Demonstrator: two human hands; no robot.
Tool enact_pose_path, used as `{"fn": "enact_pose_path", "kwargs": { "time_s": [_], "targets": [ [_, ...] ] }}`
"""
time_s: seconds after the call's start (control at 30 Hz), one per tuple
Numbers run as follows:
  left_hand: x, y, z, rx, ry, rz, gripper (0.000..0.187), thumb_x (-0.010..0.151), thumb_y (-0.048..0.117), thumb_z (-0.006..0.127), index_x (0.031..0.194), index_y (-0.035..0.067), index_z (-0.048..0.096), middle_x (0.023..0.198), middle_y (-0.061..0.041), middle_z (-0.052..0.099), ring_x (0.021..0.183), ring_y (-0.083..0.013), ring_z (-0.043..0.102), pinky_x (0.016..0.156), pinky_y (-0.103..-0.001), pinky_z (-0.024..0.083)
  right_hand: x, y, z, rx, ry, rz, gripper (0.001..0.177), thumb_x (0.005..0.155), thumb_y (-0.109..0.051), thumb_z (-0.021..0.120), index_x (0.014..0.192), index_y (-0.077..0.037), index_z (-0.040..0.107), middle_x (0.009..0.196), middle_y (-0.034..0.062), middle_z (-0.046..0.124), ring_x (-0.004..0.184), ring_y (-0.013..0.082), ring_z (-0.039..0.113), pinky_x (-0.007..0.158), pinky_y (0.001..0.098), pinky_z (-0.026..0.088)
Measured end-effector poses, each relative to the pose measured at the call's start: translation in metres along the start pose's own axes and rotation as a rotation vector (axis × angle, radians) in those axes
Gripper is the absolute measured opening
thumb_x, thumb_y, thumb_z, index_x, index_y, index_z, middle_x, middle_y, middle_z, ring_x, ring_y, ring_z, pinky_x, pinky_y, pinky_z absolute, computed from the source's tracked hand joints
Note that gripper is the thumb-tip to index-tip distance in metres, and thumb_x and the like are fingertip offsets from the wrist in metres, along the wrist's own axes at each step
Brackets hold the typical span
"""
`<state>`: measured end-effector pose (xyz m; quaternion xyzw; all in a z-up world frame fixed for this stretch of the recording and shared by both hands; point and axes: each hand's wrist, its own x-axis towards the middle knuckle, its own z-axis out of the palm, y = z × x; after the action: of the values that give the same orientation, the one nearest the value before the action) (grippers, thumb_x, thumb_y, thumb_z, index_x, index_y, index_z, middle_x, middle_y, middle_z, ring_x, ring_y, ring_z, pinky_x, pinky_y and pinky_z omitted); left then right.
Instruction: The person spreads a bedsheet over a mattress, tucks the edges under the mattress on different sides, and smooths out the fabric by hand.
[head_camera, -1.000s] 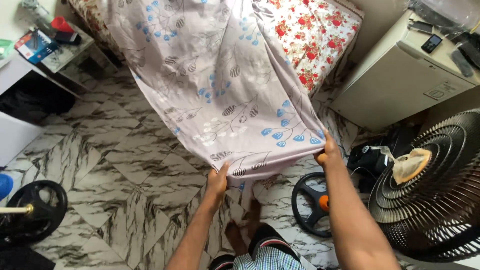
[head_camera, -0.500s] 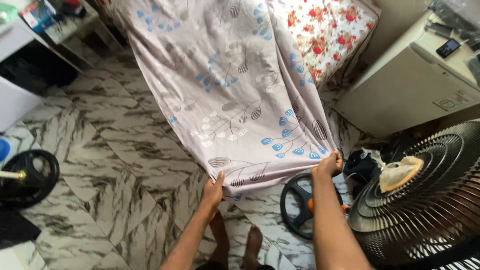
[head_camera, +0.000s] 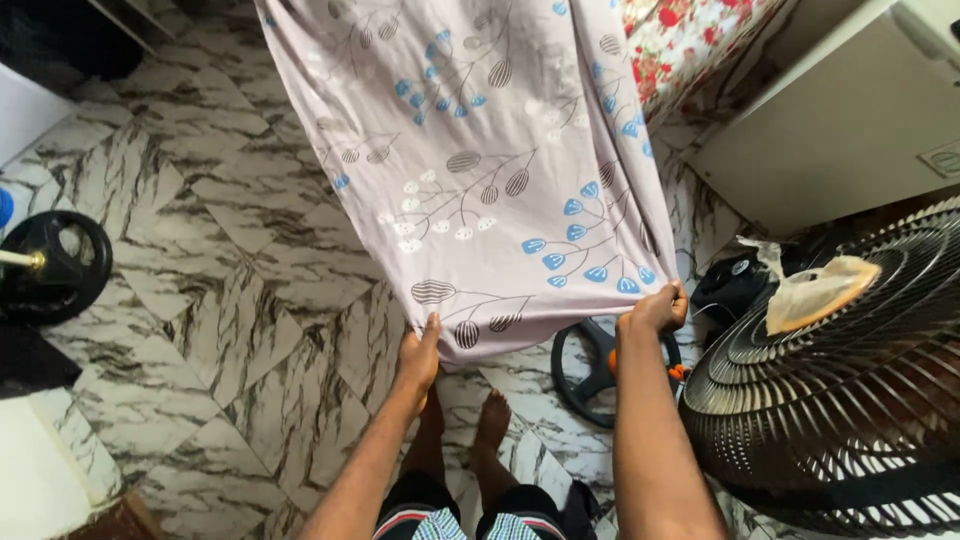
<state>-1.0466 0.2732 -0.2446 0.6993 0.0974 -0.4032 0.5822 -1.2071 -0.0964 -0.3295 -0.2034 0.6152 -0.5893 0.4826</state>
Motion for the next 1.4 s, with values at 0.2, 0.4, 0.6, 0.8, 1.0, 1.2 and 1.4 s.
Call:
{"fn": "enact_pose_path", "kwargs": {
  "time_s": [0.2, 0.4, 0.6, 0.8, 1.0, 1.2, 1.4],
  "targets": [
    [-0.002, -0.033, 0.002, 0.182, 0.061, -0.078, 0.060, 0.099, 0.053, 0.055, 0.129, 0.002, 0.065, 0.113, -0.011, 0.072, 0.103, -0.0214, 0.064, 0.093, -0.037, 0.051, 0.005, 0.006, -0.013, -0.029, 0.017, -0.001, 0.010, 0.096, -0.017, 0.067, 0.097, -0.009, 0.074, 0.103, 0.0018, 0.071, 0.088, 0.0140, 0.063, 0.077, 0.0317, 0.055],
    [0.019, -0.080, -0.001, 0.137, 0.013, -0.007, 0.047, 0.099, 0.037, 0.060, 0.131, 0.003, 0.063, 0.115, -0.008, 0.073, 0.100, -0.0172, 0.066, 0.091, -0.035, 0.051, 0.011, 0.021, -0.026, -0.156, -0.020, -0.022, 0.014, 0.097, -0.019, 0.066, 0.101, -0.011, 0.076, 0.109, 0.0020, 0.074, 0.095, 0.0145, 0.066, 0.084, 0.0302, 0.056],
    [0.067, -0.130, -0.009, -0.009, -0.026, -0.165, 0.049, 0.094, 0.018, 0.060, 0.141, 0.007, 0.055, 0.117, -0.012, 0.071, 0.093, -0.0194, 0.068, 0.080, -0.037, 0.056, 0.028, 0.053, -0.041, -0.259, -0.149, 0.007, 0.014, 0.096, -0.016, 0.064, 0.105, -0.010, 0.074, 0.105, 0.0019, 0.072, 0.089, 0.0142, 0.064, 0.076, 0.0301, 0.055],
    [0.068, -0.123, -0.017, -0.005, -0.106, -0.169, 0.043, 0.100, 0.020, 0.053, 0.142, 0.010, 0.053, 0.121, -0.006, 0.074, 0.098, -0.0153, 0.070, 0.085, -0.027, 0.057, 0.060, 0.101, -0.058, -0.321, -0.233, -0.003, 0.013, 0.095, -0.014, 0.066, 0.101, -0.006, 0.074, 0.099, 0.0011, 0.072, 0.083, 0.0109, 0.063, 0.072, 0.0264, 0.055],
    [0.052, -0.105, -0.009, 0.006, -0.129, -0.206, 0.040, 0.101, 0.020, 0.049, 0.139, 0.011, 0.057, 0.122, -0.005, 0.074, 0.091, -0.0127, 0.068, 0.076, -0.026, 0.056, 0.065, 0.110, -0.065, -0.453, -0.228, 0.063, 0.011, 0.096, -0.016, 0.066, 0.099, -0.009, 0.074, 0.088, 0.0012, 0.070, 0.069, 0.0115, 0.057, 0.057, 0.0269, 0.046],
    [0.054, -0.104, -0.004, -0.005, -0.130, -0.225, 0.038, 0.101, 0.020, 0.050, 0.137, 0.010, 0.058, 0.125, -0.006, 0.073, 0.090, -0.0123, 0.068, 0.074, -0.024, 0.056, 0.060, 0.110, -0.067, -0.495, -0.233, 0.183, 0.011, 0.098, -0.017, 0.063, 0.101, -0.013, 0.073, 0.082, 0.0012, 0.066, 0.059, 0.0110, 0.052, 0.047, 0.0266, 0.038],
    [0.062, -0.100, 0.004, -0.012, -0.143, -0.215, 0.038, 0.101, 0.021, 0.051, 0.137, 0.009, 0.058, 0.124, -0.007, 0.073, 0.090, -0.0120, 0.069, 0.073, -0.024, 0.056, 0.048, 0.115, -0.080, -0.501, -0.278, 0.148, 0.013, 0.102, -0.018, 0.063, 0.106, -0.012, 0.074, 0.090, 0.0012, 0.069, 0.068, 0.0102, 0.058, 0.054, 0.0248, 0.047]
  ]
}}
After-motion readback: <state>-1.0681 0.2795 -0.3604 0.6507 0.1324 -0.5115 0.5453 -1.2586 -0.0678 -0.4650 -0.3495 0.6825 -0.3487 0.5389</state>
